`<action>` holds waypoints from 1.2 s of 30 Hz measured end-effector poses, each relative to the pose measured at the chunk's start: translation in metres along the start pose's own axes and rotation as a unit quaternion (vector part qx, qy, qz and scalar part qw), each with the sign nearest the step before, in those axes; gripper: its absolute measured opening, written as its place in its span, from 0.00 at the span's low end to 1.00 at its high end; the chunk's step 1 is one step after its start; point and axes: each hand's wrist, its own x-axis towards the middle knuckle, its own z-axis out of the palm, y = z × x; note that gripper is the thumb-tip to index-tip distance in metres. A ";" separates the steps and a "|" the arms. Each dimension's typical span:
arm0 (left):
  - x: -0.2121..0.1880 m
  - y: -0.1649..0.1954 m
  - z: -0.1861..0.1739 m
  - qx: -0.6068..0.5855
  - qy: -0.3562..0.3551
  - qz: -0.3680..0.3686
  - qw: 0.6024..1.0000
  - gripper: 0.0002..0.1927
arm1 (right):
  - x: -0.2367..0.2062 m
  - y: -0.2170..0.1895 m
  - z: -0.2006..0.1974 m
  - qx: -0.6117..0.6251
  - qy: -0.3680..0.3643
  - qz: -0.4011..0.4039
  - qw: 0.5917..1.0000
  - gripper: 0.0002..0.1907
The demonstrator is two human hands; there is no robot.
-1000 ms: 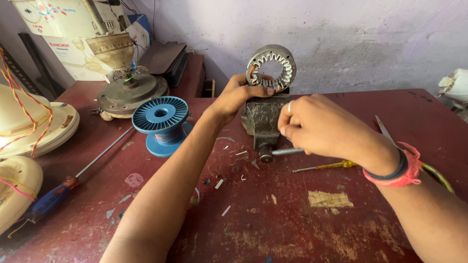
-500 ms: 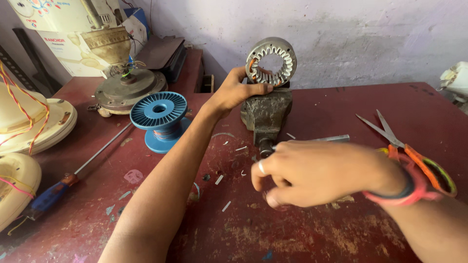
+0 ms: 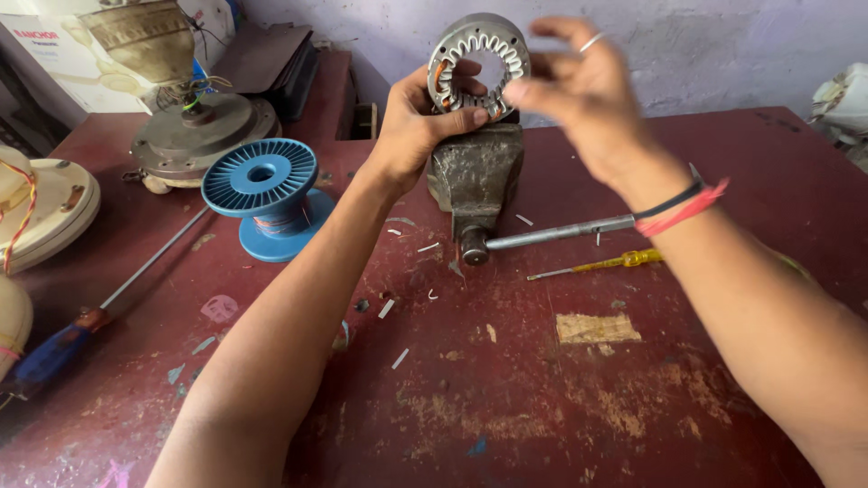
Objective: The person winds copper wire around the slots of a motor armature held in a bench vise. They use a screwdriver to adjust the wire placement and occasionally rotate the armature to continue winding.
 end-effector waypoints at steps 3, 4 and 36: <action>0.001 -0.003 -0.003 -0.007 -0.003 0.006 1.000 0.23 | -0.003 0.002 0.011 -0.002 -0.014 0.029 0.999 0.35; 0.001 -0.004 -0.003 -0.007 -0.005 0.006 1.000 0.22 | -0.003 0.000 0.012 -0.023 -0.008 0.042 0.999 0.35; 0.000 0.003 0.003 0.091 0.024 -0.035 0.995 0.26 | 0.003 -0.007 0.016 -0.215 0.023 0.027 0.976 0.31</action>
